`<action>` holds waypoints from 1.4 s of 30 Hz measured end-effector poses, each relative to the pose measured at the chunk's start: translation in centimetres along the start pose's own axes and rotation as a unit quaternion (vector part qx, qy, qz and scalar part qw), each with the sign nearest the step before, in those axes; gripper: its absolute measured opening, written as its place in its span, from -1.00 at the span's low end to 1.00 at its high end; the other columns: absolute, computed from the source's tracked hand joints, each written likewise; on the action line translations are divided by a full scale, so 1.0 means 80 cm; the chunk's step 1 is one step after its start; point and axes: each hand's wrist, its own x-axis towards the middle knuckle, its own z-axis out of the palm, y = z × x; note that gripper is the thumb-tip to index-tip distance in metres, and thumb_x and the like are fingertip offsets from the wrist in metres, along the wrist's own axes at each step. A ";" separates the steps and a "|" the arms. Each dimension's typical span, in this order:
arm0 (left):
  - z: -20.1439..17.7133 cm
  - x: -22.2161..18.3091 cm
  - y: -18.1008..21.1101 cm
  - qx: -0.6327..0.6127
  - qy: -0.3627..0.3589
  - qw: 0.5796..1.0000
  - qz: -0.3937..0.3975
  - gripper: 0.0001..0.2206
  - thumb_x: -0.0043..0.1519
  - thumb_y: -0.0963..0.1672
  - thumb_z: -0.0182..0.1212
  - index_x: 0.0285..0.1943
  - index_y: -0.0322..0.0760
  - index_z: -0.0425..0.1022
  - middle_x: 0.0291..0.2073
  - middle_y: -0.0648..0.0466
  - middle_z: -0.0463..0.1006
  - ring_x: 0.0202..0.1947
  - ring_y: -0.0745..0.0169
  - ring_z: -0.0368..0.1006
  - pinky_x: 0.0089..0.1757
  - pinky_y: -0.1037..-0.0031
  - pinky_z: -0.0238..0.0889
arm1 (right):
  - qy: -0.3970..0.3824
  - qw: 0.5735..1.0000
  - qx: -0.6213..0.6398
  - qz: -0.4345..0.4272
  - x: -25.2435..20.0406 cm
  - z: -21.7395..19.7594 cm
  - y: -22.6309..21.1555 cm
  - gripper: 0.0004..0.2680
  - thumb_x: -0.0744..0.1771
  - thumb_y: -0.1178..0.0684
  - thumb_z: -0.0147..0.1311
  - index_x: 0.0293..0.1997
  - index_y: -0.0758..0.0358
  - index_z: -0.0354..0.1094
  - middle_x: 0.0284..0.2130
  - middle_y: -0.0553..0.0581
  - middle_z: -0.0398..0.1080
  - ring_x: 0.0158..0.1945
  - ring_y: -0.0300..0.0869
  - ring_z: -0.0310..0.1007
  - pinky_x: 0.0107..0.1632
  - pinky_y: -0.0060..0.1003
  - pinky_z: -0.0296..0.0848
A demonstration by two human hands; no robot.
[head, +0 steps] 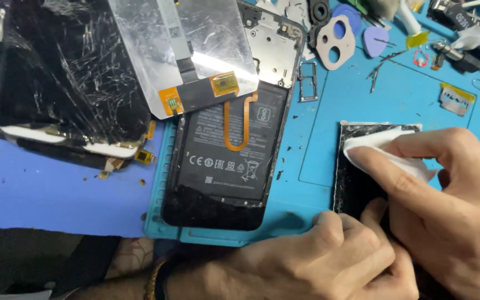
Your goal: Cleaning a smartphone screen with a cloth and cleaning solution on a repair workbench
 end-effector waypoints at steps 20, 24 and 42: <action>0.001 0.006 -0.002 -0.001 0.003 1.000 -0.007 -0.89 0.62 -0.14 0.23 0.11 0.04 0.38 -0.20 0.34 0.46 -0.23 0.50 0.37 -0.13 0.64 0.11 | -0.015 1.000 0.007 0.019 -0.004 -0.004 0.011 -0.67 0.38 0.52 0.03 0.08 0.18 0.59 0.00 0.34 0.35 -0.03 0.02 0.47 0.00 -0.20 0.40; 0.001 0.001 0.001 -0.029 -0.005 1.000 0.002 -0.96 0.55 -0.14 0.08 0.09 -0.02 0.38 -0.22 0.28 0.45 -0.25 0.44 0.34 -0.18 0.61 0.08 | -0.009 1.000 0.003 0.011 0.003 -0.001 -0.003 -0.72 0.37 0.47 0.14 0.07 0.21 0.60 0.01 0.38 0.38 -0.01 0.09 0.44 0.01 -0.16 0.37; -0.004 0.005 -0.002 -0.011 -0.009 1.000 0.008 -0.96 0.55 -0.11 0.12 0.11 -0.01 0.38 -0.20 0.26 0.52 -0.24 0.42 0.35 -0.11 0.60 0.14 | -0.006 1.000 0.006 0.027 -0.007 -0.010 -0.011 -0.66 0.36 0.54 0.04 0.08 0.21 0.58 -0.04 0.30 0.40 -0.06 -0.02 0.47 -0.01 -0.20 0.39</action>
